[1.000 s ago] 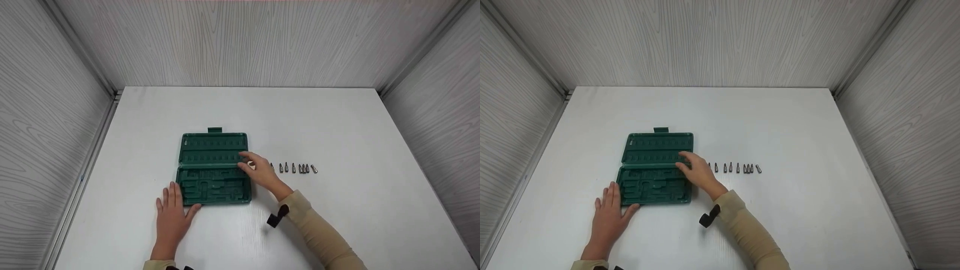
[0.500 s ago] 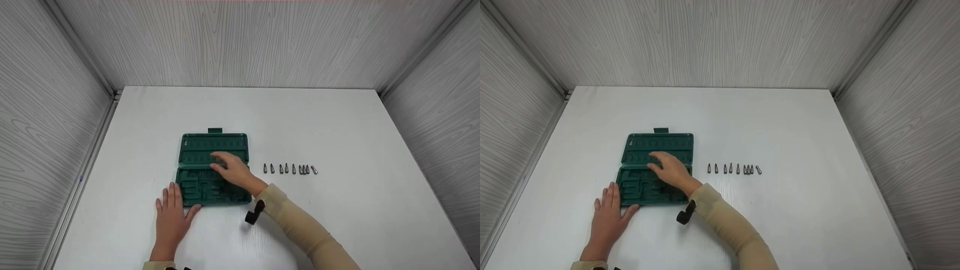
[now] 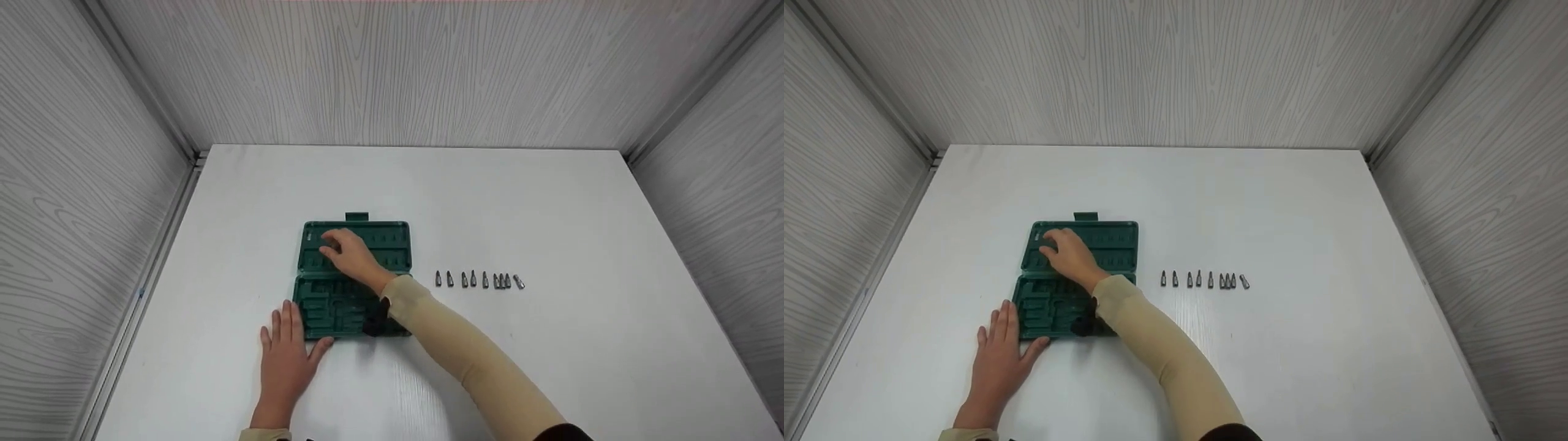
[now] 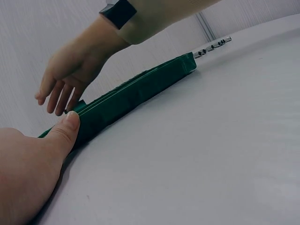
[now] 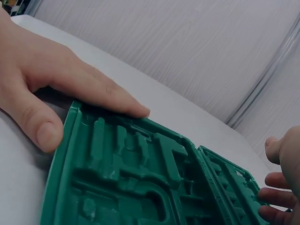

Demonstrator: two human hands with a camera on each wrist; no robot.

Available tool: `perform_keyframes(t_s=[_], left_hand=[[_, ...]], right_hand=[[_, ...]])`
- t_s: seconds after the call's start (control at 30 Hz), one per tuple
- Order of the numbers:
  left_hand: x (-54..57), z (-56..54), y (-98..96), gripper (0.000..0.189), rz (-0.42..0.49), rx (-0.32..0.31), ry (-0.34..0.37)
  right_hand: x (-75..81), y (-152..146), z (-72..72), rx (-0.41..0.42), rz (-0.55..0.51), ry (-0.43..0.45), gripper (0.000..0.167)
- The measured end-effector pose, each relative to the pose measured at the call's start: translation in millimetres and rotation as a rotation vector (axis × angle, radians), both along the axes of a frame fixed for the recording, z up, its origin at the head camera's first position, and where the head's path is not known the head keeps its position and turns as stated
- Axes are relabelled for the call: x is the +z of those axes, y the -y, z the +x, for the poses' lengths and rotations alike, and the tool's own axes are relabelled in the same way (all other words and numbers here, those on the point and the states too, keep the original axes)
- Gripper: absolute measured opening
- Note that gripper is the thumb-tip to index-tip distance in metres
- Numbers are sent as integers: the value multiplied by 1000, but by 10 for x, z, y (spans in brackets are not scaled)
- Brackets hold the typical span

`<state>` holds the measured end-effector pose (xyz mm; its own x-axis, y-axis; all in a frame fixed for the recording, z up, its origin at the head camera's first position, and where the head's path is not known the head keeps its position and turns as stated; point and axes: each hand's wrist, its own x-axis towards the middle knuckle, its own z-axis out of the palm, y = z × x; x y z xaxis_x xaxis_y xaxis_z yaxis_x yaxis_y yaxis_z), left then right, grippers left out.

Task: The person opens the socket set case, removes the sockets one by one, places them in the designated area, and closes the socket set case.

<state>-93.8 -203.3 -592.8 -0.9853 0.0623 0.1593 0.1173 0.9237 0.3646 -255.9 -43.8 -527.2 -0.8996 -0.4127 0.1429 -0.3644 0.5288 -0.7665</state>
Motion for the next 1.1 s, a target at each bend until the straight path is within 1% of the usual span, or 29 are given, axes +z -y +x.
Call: perform_keyframes(t_s=[0.13,0.27,0.33,0.5,0.6,0.73,0.83,1.0,1.1], left_hand=[[8,9,-6,95,4,2,5],[-1,32,-6,95,12,3,35],[-7,35,-1,95,16,7,39],[-4,14,26,95,8,13,3],[0,0,26,95,12,8,-5],[-10,-5,20,96,14,4,0],[-23,7,27,96,8,10,4],[-33,23,28,96,14,18,14],[-29,25,24,96,16,18,15]], right_hand=[[-23,121,-115,-36,14,7,34],[-34,245,-191,-74,19,9,31],[-28,313,-227,-84,23,10,30],[-11,458,-331,-111,35,22,31],[-23,509,-378,-145,54,38,30],[-53,548,-400,-209,96,74,31],[-76,575,-399,-240,153,94,34],[-79,616,-398,-260,263,103,37],[-75,632,-397,-268,295,103,39]])
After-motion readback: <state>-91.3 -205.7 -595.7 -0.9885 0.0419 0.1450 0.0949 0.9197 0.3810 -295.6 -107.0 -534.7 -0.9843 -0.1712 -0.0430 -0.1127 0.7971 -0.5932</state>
